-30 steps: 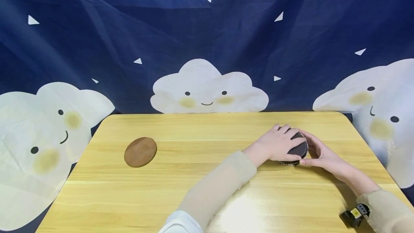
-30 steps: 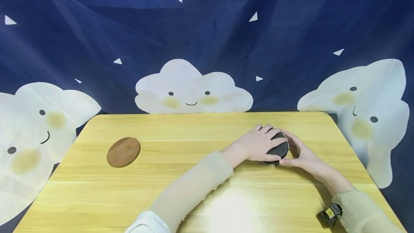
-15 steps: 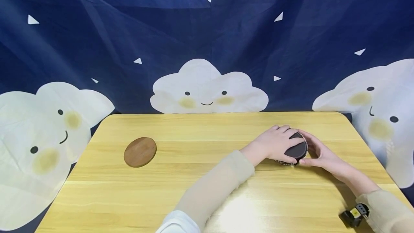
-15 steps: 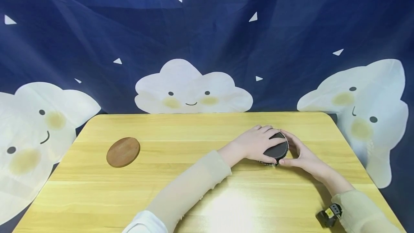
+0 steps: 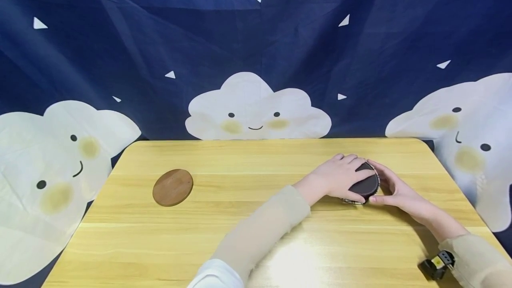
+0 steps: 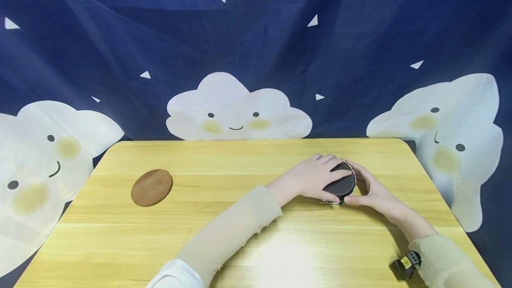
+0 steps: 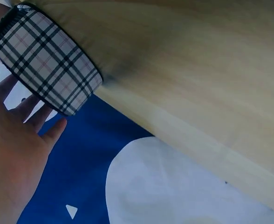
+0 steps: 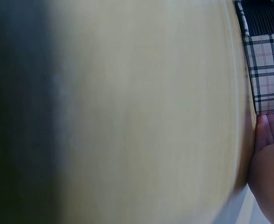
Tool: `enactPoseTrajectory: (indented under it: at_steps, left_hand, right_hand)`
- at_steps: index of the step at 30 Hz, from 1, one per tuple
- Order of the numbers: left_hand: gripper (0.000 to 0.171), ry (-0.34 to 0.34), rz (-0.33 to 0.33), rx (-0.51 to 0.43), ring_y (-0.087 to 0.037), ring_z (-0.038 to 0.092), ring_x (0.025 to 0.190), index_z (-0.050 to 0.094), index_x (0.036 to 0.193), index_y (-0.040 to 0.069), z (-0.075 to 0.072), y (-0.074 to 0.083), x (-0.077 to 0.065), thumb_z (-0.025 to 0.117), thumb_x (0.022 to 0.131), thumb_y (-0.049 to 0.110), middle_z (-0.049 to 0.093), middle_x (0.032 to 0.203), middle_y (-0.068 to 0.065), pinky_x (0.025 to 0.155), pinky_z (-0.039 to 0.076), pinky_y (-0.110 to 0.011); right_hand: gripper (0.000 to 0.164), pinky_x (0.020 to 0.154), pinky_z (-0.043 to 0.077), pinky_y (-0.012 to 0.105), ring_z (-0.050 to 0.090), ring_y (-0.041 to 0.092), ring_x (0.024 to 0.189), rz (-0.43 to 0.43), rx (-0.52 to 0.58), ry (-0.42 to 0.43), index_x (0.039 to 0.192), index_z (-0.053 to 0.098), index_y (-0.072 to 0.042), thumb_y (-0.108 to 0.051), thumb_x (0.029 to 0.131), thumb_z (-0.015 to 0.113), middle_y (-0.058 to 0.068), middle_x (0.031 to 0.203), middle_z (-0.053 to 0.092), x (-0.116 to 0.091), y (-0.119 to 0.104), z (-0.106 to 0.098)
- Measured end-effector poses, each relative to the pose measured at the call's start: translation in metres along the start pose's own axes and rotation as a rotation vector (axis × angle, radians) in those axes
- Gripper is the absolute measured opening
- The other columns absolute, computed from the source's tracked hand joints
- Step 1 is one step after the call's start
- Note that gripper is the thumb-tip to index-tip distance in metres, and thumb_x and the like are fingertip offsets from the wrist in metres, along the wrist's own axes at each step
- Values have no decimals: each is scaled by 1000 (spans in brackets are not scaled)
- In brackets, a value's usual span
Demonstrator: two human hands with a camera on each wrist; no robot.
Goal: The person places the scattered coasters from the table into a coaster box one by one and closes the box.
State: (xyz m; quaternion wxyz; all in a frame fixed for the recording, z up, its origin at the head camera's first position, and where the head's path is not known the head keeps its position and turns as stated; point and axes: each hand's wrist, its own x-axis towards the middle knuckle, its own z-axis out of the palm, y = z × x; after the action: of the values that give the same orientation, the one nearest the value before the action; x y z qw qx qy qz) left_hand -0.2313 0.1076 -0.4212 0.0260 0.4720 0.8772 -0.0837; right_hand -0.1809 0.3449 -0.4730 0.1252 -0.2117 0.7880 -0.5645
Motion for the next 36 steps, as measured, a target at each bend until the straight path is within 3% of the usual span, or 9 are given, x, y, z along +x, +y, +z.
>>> enactPoseTrajectory:
  at_steps: [6,18,27,36]
  left_hand:
    - [85,18,15,38,-15,27,160,27,168,37,-2,-7,-14,46,97,81,29,173,6,128,28,-35]
    - [77,94,20,86,-24,32,159,34,167,32,-5,-38,-58,48,102,71,38,170,-4,129,30,-45]
    - [71,116,-3,30,-28,32,160,40,165,27,-1,-60,-102,51,105,63,37,171,-10,131,26,-51]
    - [68,122,-51,12,-30,35,158,43,163,24,13,-78,-147,54,106,59,39,170,-11,131,27,-52]
  right_hand:
    - [97,104,31,2,47,-18,132,0,-2,16,170,15,-8,10,92,69,-31,153,40,0,1,0]
    - [98,105,33,3,51,-14,130,-26,13,25,170,18,-6,12,89,70,-28,154,43,1,1,0]
    - [99,105,34,3,50,-14,133,-43,44,12,170,18,-6,15,89,70,-27,156,43,0,-1,1]
    - [99,105,32,2,48,-15,134,-23,53,11,170,16,-7,14,90,70,-28,156,41,0,-1,1]
